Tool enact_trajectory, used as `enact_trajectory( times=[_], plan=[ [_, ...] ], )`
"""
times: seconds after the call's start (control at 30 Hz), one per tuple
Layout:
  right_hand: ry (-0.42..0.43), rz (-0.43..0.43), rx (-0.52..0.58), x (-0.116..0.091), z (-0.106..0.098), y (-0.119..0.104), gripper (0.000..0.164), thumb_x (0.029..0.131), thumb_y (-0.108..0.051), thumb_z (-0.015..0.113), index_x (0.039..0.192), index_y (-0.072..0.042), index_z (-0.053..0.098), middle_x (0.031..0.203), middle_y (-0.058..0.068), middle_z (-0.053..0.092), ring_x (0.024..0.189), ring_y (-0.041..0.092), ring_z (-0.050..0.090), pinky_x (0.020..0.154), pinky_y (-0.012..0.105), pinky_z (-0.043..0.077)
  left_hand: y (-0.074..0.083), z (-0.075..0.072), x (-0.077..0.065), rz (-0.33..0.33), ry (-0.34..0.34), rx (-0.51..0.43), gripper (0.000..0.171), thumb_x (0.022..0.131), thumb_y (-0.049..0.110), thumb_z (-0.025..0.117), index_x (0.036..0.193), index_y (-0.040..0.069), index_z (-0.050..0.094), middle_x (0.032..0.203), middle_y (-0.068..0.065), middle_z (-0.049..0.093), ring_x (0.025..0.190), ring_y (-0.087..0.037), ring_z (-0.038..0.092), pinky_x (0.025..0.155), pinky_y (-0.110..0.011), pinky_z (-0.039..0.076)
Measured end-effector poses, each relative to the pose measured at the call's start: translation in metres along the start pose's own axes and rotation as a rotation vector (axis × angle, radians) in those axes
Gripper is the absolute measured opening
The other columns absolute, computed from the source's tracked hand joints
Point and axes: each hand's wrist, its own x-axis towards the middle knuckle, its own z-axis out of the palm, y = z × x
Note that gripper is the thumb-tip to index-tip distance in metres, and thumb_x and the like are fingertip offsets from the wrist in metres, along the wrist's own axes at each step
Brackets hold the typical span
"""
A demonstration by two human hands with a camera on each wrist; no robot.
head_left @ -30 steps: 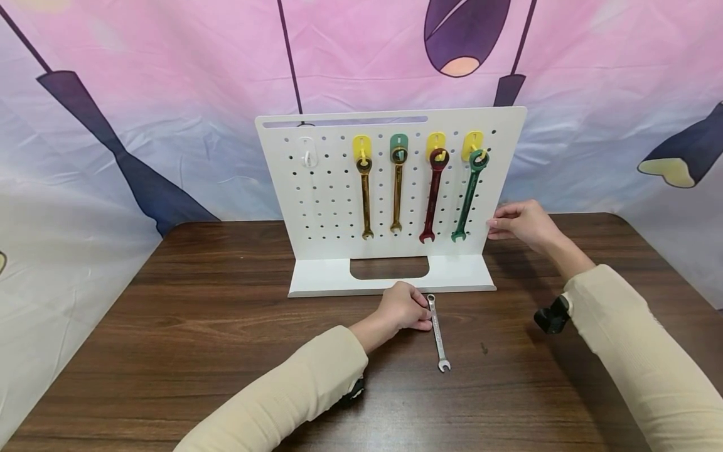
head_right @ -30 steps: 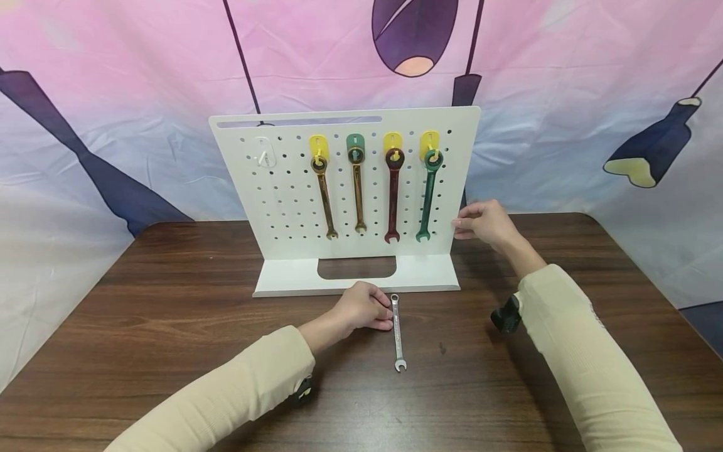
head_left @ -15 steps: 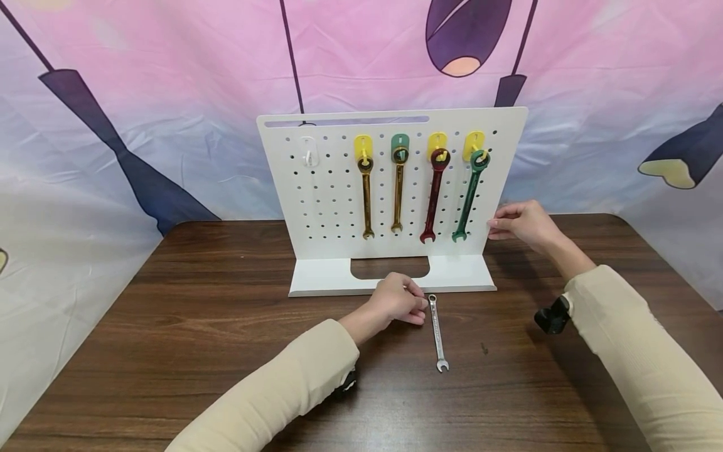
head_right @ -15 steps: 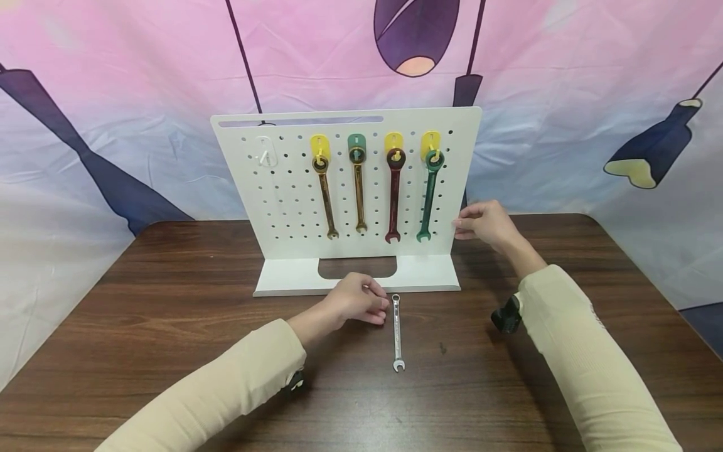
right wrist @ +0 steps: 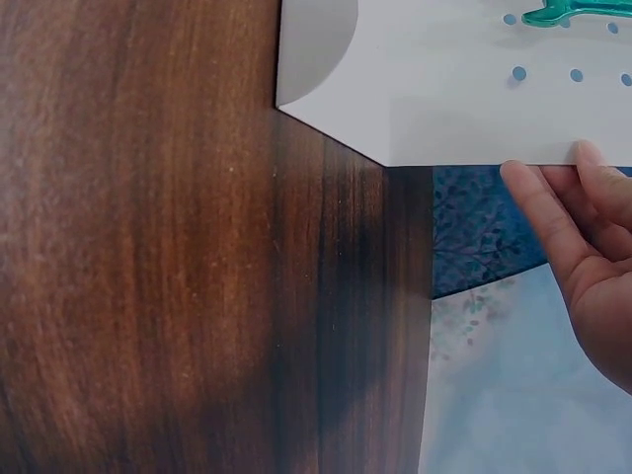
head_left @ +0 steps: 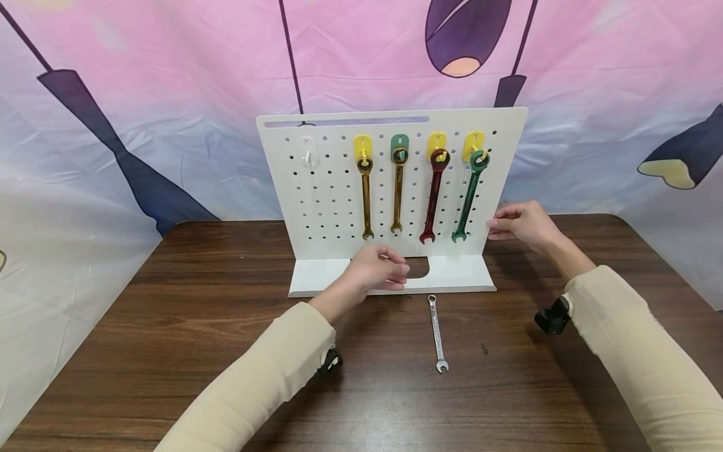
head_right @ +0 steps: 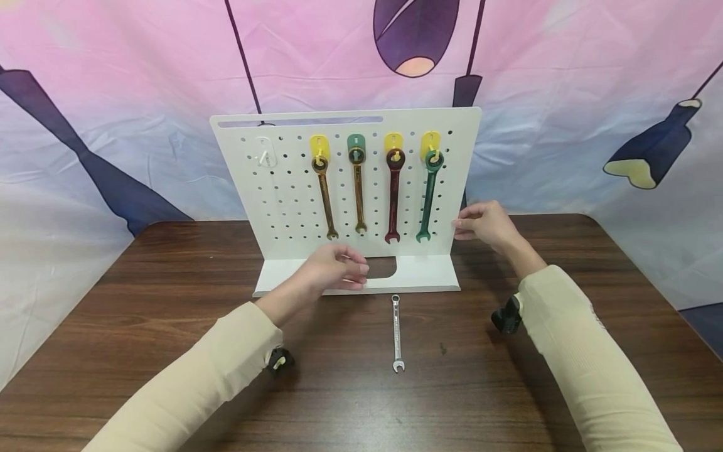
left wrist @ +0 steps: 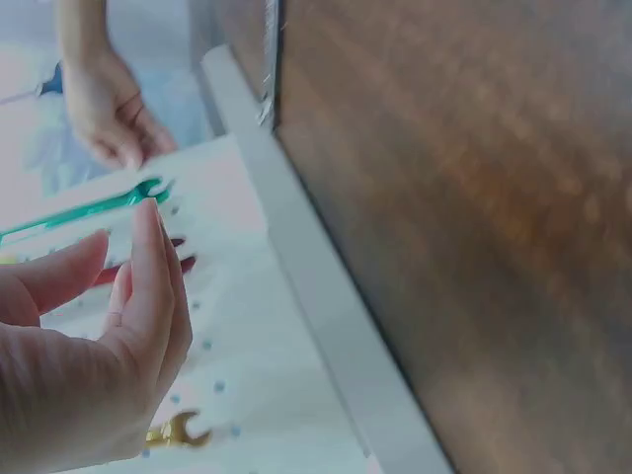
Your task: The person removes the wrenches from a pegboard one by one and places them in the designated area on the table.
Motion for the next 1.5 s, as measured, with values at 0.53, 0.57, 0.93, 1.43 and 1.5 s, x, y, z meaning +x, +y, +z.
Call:
enact_trajectory(
  times=[0.53, 0.57, 0.93, 1.43, 1.5],
  plan=[
    [-0.005, 0.007, 0.012, -0.001, 0.001, -0.001, 0.029, 0.09, -0.001, 0.055, 0.11, 0.02, 0.05, 0.09, 0.009, 0.062, 0.077, 0.016, 0.065, 0.082, 0.045, 0.052, 0.018, -0.05, 0.0, -0.01, 0.074, 0.003, 0.022, 0.088, 0.001, 0.057, 0.109, -0.006, 0.051, 0.105, -0.018, 0.056, 0.102, -0.034, 0.057, 0.081, -0.035, 0.055],
    [-0.006, 0.007, 0.013, -0.001, 0.001, -0.001, 0.03, 0.09, -0.002, 0.055, 0.11, 0.02, 0.05, 0.09, 0.009, 0.062, 0.077, 0.016, 0.065, 0.082, 0.045, 0.052, 0.019, -0.053, 0.0, -0.009, 0.075, 0.003, 0.022, 0.088, 0.002, 0.057, 0.108, -0.006, 0.051, 0.106, -0.018, 0.056, 0.104, -0.035, 0.056, 0.083, -0.036, 0.054],
    [-0.001, 0.004, 0.007, 0.0, 0.0, 0.0, 0.03, 0.09, -0.003, 0.055, 0.11, 0.019, 0.051, 0.091, 0.009, 0.062, 0.078, 0.017, 0.065, 0.082, 0.045, 0.052, 0.029, -0.071, 0.002, 0.04, 0.069, 0.067, 0.029, 0.089, 0.009, 0.059, 0.111, -0.006, 0.05, 0.114, -0.018, 0.056, 0.107, -0.031, 0.055, 0.086, -0.033, 0.053],
    [0.0, 0.002, -0.01, -0.001, 0.0, -0.001, 0.029, 0.09, -0.002, 0.055, 0.108, 0.019, 0.052, 0.09, 0.01, 0.063, 0.076, 0.016, 0.065, 0.082, 0.045, 0.052, 0.046, -0.073, 0.006, 0.167, 0.1, 0.111, 0.034, 0.091, 0.012, 0.057, 0.12, -0.002, 0.049, 0.12, -0.016, 0.052, 0.111, -0.026, 0.05, 0.094, -0.034, 0.047],
    [-0.001, 0.0, -0.01, -0.001, 0.001, -0.001, 0.028, 0.09, -0.002, 0.055, 0.108, 0.019, 0.052, 0.09, 0.011, 0.063, 0.075, 0.015, 0.065, 0.081, 0.045, 0.052, 0.046, -0.074, 0.007, 0.187, 0.099, 0.118, 0.034, 0.09, 0.011, 0.058, 0.121, -0.002, 0.049, 0.121, -0.015, 0.051, 0.111, -0.025, 0.05, 0.094, -0.033, 0.047]
  ],
)
